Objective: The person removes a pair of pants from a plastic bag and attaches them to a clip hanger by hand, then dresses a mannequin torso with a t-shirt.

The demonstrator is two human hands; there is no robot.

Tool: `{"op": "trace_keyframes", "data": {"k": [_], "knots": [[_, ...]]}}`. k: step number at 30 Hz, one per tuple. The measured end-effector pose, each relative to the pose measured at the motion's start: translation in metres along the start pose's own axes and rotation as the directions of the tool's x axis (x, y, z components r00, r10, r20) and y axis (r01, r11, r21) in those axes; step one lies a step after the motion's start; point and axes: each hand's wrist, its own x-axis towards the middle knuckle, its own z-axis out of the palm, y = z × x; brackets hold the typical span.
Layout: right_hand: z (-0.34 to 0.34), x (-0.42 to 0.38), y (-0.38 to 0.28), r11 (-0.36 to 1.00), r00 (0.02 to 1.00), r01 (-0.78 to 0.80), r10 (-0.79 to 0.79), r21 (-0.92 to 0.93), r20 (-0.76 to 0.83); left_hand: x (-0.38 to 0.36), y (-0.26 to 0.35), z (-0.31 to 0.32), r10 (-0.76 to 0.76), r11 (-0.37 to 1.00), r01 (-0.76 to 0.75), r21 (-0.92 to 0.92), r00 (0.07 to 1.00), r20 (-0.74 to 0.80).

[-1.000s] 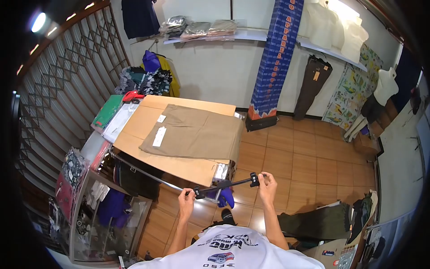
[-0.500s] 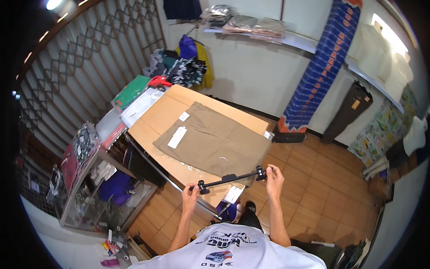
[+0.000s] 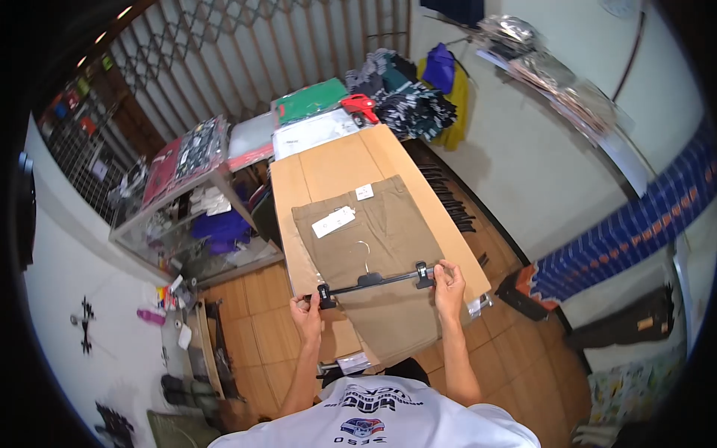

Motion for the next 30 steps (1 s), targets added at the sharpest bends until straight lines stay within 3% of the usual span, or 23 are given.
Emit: {"op": "trace_keyframes", "data": {"k": [1, 6, 8, 12, 15, 16, 18, 20, 22, 23, 24, 26, 30], "knots": [[0.0, 0.015, 0.007, 0.999, 1.0, 0.017, -0.018, 0.035, 0.009, 0.001, -0.009, 0.006, 0.082, 0.997, -0.081, 0.008, 0.996, -0.041], [0.015, 0.084, 0.019, 0.999, 0.994, -0.003, -0.003, 0.047, 0.113, 0.017, -0.006, 0.031, 0.111, 0.99, -0.101, 0.099, 0.988, -0.106], [0.027, 0.117, 0.028, 0.992, 0.972, 0.113, -0.121, 0.05, 0.2, 0.025, 0.01, 0.047, 0.127, 0.986, -0.117, 0.119, 0.989, -0.075], [0.057, 0.166, 0.024, 0.986, 0.946, 0.154, -0.167, 0.068, 0.278, 0.076, -0.009, 0.049, 0.257, 0.944, -0.24, 0.228, 0.965, -0.048], [0.081, 0.193, 0.018, 0.974, 0.942, 0.224, -0.215, -0.009, 0.258, 0.116, -0.012, 0.056, 0.329, 0.809, -0.249, 0.532, 0.943, -0.058], [0.089, 0.207, 0.023, 0.973, 0.94, 0.23, -0.221, -0.005, 0.261, 0.128, -0.01, 0.06, 0.335, 0.809, -0.255, 0.529, 0.94, -0.06], [0.105, 0.233, 0.034, 0.939, 0.927, 0.32, -0.284, -0.125, 0.244, 0.152, -0.007, 0.066, 0.414, 0.676, -0.325, 0.661, 0.91, 0.024], [0.12, 0.252, 0.037, 0.887, 0.93, 0.357, -0.309, -0.292, 0.198, 0.178, -0.01, 0.072, 0.418, 0.639, -0.315, 0.701, 0.908, 0.028], [0.133, 0.269, 0.04, 0.87, 0.926, 0.371, -0.32, -0.325, 0.199, 0.203, -0.017, 0.076, 0.502, 0.538, -0.338, 0.772, 0.864, 0.028], [0.141, 0.277, 0.043, 0.893, 0.931, 0.351, -0.3, -0.282, 0.209, 0.212, -0.016, 0.079, 0.443, 0.533, -0.256, 0.806, 0.896, -0.009], [0.146, 0.283, 0.041, 0.893, 0.929, 0.357, -0.31, -0.274, 0.201, 0.217, -0.012, 0.084, 0.452, 0.531, -0.27, 0.803, 0.892, 0.0], [0.156, 0.29, 0.039, 0.897, 0.943, 0.304, -0.236, -0.321, 0.234, 0.224, -0.008, 0.09, 0.355, 0.472, -0.074, 0.879, 0.928, -0.113], [0.167, 0.308, 0.03, 0.839, 0.952, 0.258, -0.135, -0.48, 0.276, 0.238, -0.006, 0.096, 0.278, 0.454, 0.035, 0.89, 0.944, -0.179]]}}
